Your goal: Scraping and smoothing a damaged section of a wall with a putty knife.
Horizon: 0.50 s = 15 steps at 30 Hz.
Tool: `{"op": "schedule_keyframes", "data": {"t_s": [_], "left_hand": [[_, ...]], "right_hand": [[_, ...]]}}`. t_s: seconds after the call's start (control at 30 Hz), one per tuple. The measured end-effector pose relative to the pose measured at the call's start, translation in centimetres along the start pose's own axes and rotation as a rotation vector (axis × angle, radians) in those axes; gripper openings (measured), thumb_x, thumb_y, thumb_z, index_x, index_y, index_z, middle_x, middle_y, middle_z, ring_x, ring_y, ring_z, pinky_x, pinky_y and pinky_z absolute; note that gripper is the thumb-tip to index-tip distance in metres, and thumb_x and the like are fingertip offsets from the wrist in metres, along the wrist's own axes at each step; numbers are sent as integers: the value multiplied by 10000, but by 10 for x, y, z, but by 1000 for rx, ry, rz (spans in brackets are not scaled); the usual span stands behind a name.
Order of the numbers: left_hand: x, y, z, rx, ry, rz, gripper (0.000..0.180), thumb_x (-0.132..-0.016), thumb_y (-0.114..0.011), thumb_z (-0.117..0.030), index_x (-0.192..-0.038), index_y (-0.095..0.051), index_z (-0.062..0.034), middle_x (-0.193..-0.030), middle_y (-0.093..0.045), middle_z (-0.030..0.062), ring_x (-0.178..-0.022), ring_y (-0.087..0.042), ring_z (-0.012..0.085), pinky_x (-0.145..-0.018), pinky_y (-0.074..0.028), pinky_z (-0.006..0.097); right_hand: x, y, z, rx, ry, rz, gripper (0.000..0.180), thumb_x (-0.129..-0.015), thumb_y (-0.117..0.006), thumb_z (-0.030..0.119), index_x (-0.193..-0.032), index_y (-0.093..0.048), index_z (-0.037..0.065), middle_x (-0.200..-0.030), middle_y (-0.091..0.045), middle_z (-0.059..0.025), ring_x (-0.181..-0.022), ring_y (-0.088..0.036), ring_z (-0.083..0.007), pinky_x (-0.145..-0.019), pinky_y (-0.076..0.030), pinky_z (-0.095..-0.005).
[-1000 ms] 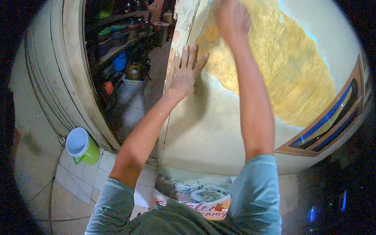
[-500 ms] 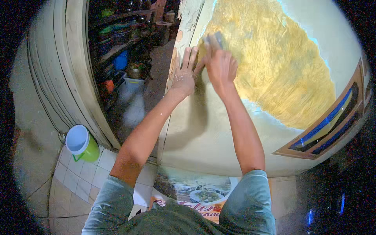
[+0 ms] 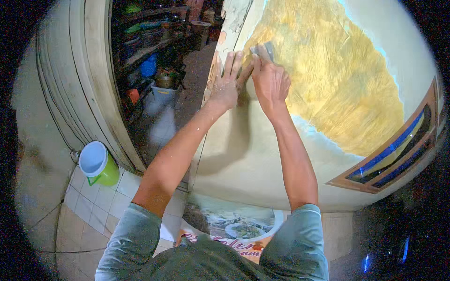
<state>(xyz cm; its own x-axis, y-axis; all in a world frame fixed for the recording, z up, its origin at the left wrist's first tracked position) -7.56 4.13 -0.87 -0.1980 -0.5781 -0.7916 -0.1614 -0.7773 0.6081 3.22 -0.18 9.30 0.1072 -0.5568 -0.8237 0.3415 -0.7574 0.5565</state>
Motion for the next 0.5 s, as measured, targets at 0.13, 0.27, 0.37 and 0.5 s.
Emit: {"op": "schedule_keyframes", "data": {"t_s": [0.13, 0.27, 0.37, 0.5], "left_hand": [[0, 16, -17, 54, 14, 194, 1170, -821, -760, -205, -1683, 28, -279, -1747, 43, 159, -1608, 37, 372, -1247, -30, 654], [1, 7, 3, -110, -19, -90, 1287, -683, -877, -371, -1683, -84, -208, -1729, 49, 226, -1591, 28, 446, -1231, -41, 690], [10, 10, 2, -184, 33, 14, 950, -949, -591, -216, -1682, 2, -330, -1750, 12, 138, -1607, -22, 369, -1241, -71, 661], [22, 35, -12, -39, 16, 191, 968, -932, -624, -244, -1686, -19, -289, -1750, 5, 143, -1607, -4, 378, -1235, -61, 676]], "right_hand": [[-40, 28, 8, 27, 16, -65, 361, -1047, -526, 366, -1368, -640, 245, -877, -733, -237, -843, -702, -478, -740, -560, -566], [-45, 23, 22, 26, 128, -265, 366, -1041, -533, 394, -1353, -657, 249, -907, -730, -257, -878, -704, -478, -771, -549, -586], [0, 10, 15, -8, -37, -20, 399, -1043, -523, 424, -1393, -634, 269, -947, -728, -267, -927, -702, -476, -812, -542, -577], [-5, 30, 25, -23, -39, -53, 364, -1049, -514, 412, -1331, -662, 236, -921, -719, -282, -903, -699, -488, -801, -544, -580]]}}
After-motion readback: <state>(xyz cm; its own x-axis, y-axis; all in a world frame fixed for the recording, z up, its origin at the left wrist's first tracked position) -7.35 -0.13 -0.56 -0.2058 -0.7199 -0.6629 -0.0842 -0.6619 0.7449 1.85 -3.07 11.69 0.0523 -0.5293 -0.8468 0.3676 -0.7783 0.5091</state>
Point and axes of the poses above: each hand's wrist, its own x-axis away from the middle knuckle, its own y-axis out of the back of the hand, z = x × y, the point moved 3 cm from there along -x, towards the middle knuckle
